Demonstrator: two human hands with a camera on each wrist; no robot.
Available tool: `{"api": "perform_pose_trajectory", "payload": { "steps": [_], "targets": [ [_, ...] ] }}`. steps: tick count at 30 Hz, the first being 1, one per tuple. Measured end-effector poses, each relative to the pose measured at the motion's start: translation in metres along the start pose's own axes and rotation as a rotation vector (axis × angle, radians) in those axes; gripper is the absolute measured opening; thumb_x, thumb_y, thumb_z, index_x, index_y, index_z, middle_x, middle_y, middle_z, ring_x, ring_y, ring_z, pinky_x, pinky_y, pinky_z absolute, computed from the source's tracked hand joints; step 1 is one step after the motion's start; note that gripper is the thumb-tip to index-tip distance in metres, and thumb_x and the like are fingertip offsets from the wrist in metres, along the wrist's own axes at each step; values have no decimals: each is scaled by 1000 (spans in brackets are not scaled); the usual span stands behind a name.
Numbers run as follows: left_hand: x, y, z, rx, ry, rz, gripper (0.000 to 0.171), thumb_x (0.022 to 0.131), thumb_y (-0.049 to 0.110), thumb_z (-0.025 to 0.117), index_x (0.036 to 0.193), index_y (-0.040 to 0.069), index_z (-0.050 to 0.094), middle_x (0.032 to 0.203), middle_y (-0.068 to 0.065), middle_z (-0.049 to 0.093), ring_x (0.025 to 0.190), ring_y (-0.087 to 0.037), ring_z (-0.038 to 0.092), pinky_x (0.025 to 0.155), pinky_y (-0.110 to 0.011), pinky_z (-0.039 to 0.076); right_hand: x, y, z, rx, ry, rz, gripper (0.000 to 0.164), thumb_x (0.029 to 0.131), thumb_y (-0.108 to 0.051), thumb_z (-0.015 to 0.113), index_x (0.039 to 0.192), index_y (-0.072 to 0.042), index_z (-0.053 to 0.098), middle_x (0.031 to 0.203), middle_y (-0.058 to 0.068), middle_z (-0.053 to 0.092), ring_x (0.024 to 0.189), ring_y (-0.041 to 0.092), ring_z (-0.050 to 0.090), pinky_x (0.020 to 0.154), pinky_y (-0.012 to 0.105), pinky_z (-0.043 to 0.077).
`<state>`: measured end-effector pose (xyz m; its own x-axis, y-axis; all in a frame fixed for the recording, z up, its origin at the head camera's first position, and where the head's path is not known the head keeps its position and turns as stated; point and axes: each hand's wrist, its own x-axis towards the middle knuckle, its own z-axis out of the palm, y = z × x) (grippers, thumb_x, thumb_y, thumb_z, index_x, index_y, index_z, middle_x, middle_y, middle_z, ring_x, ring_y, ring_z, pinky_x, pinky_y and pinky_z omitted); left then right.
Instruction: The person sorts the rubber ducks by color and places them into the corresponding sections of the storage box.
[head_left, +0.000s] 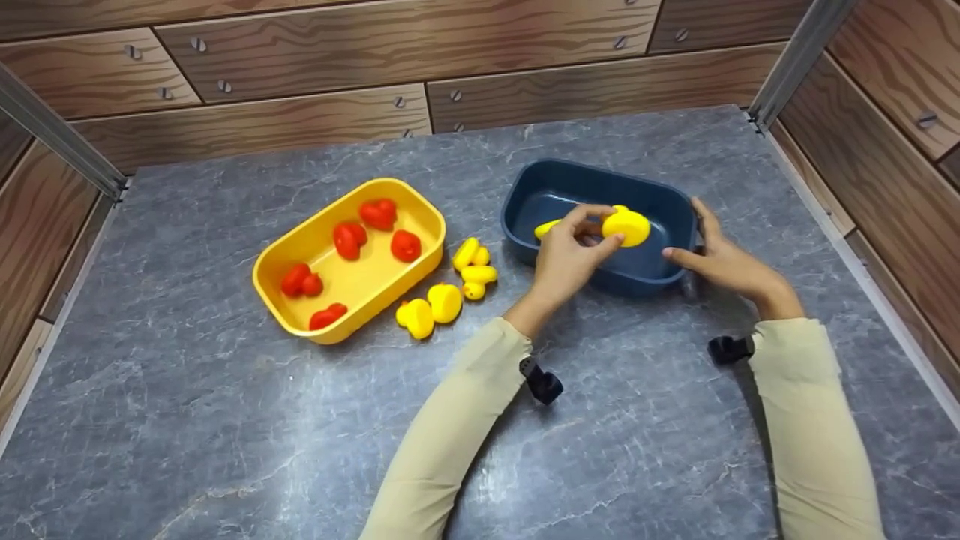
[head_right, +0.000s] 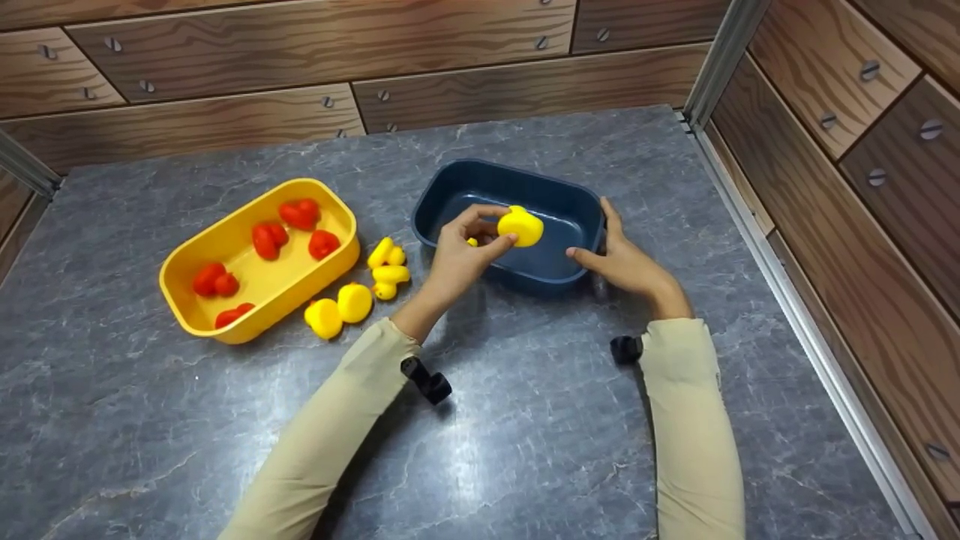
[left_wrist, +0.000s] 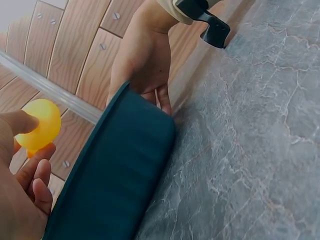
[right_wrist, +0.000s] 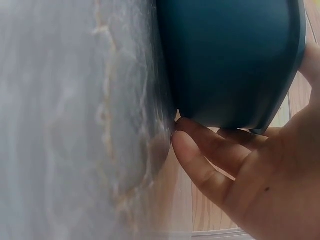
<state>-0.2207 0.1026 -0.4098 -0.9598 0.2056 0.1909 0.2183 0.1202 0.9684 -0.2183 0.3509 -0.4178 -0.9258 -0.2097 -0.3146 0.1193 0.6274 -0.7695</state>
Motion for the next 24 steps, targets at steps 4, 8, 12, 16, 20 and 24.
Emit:
{"api": "perform_pose_trajectory", "payload": {
  "steps": [4,8,12,16,20,24],
  "targets": [
    [2,0,-2,18,3,-9,29,84,16,74,112,13,67,95,-6,71,73,-3,57,67,-14,48,0,0,0,13,-1,-4,105,94,-45,57,149,-21,-29,156,24,-25,145,48,-10,113,66,2],
    [3,0,-3,22,7,-20,29,85,16,74,113,14,67,95,-5,71,74,-3,58,69,-14,49,1,0,0,23,-1,-4,105,94,-43,57,148,-21,-29,156,24,-25,145,47,-12,113,66,0],
    [4,0,-3,26,10,-29,29,85,16,73,114,14,67,96,-4,71,75,-3,58,69,-14,49,2,1,-1,27,0,-5,105,94,-43,57,148,-21,-30,155,24,-25,145,46,-13,114,66,-1],
    [5,1,-2,30,15,-30,29,85,17,73,114,16,67,96,-3,71,75,-3,59,69,-14,49,2,1,-1,33,-5,-14,105,94,-42,57,148,-21,-30,155,23,-26,145,46,-13,114,65,-1],
    [6,0,-3,24,16,-9,30,86,20,73,115,17,66,99,-3,72,81,-3,62,73,-14,50,3,1,-1,36,-13,-21,104,95,-41,57,148,-20,-31,156,20,-28,145,46,-12,114,65,2],
    [5,-2,-6,26,16,13,31,87,23,72,117,18,66,103,-2,73,91,-7,65,78,-18,52,3,2,-1,27,-4,-24,104,95,-40,56,148,-19,-30,155,21,-28,145,46,-14,114,65,1]
  ]
}}
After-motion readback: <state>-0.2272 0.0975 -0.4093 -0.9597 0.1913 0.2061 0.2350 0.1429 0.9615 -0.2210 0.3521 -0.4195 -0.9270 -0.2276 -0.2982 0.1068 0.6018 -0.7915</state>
